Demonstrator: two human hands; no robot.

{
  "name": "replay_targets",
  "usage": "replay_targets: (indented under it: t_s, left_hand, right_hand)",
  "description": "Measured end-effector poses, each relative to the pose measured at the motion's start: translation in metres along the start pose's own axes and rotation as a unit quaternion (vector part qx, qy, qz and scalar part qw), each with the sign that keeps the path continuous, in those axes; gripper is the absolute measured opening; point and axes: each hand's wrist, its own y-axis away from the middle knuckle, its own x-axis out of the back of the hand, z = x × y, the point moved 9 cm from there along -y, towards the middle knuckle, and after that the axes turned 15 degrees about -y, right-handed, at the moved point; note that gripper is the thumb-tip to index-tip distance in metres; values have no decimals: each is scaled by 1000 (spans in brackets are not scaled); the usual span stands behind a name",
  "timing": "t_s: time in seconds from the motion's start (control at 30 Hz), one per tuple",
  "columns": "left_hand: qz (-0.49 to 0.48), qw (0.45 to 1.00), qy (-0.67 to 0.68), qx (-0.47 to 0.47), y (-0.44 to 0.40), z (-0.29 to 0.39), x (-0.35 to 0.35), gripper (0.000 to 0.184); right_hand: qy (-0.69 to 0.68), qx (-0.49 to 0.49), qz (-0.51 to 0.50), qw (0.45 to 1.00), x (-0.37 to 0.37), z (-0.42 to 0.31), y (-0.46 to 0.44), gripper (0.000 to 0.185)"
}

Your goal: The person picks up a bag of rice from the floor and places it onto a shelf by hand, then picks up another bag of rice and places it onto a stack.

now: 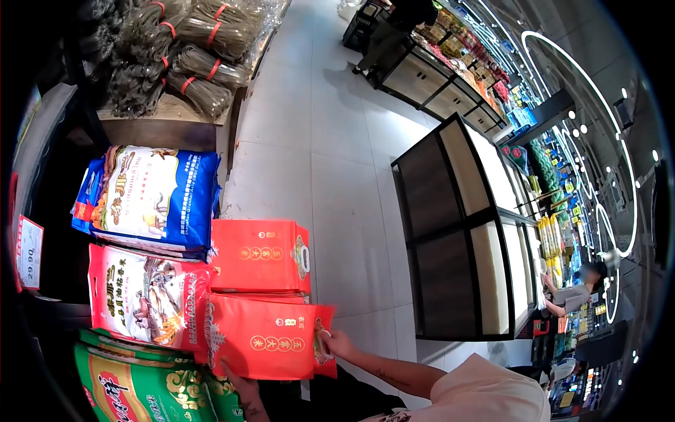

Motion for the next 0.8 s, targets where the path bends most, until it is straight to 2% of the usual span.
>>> replay_targets:
  t_s: [0.03, 0.13, 0.17, 0.27, 0.3, 0.4, 0.43, 0.5, 0.53, 0.6, 0.63, 0.7, 0.73, 0.77, 0.8]
  left_hand:
    - [-20, 1000, 18, -6, -1, 5, -7, 64]
    - [-41, 999, -10, -21, 8, 17, -29, 63]
    - [-58, 998, -17, -32, 6, 19, -33, 65]
    - [-101, 993, -50, 18, 15, 18, -49, 69]
    - [-92, 990, -93, 49, 12, 13, -37, 74]
    - [-48, 962, -225, 148, 8, 8, 10, 75]
    - [-3, 923, -354, 153, 11, 18, 20, 78]
    - [94, 789, -588, 149, 25, 56, 30, 83]
    - [144, 754, -636, 86, 20, 76, 33, 73]
    - [157, 649, -743, 50, 10, 101, 35, 62]
    - [150, 634, -758, -11, 19, 109, 18, 53]
    - [122, 606, -784, -54, 26, 102, 6, 51]
    - [109, 590, -796, -77, 26, 102, 2, 50]
    - [132, 556, -819, -39, 31, 95, 0, 45]
    - [114, 558, -819, -78, 41, 81, -15, 47]
  right_hand:
    - [17, 22, -25, 999, -11, 0, -4, 44]
    - [15, -44, -40, 998, -35, -65, 16, 47]
    - [21, -31, -6, 999, -32, -66, 13, 48]
    - [103, 95, 5, 990, -26, -70, -3, 48]
    - [118, 90, -22, 989, -24, -69, -5, 47]
    - [238, 150, -93, 955, -17, -71, -16, 46]
    - [257, 175, -113, 944, -11, -70, -21, 46]
    - [223, 147, -111, 957, 16, -76, -29, 44]
    - [207, 133, -112, 963, 29, -78, -31, 43]
    - [178, 110, -69, 975, 63, -64, -48, 42]
    - [165, 95, -50, 981, 79, -52, -54, 41]
    - [214, 151, -21, 965, 111, -54, -57, 39]
    - [194, 153, -13, 969, 125, -47, -56, 38]
    - [172, 155, -4, 973, 139, -41, -55, 37]
    - [177, 130, -2, 976, 153, -38, -47, 35]
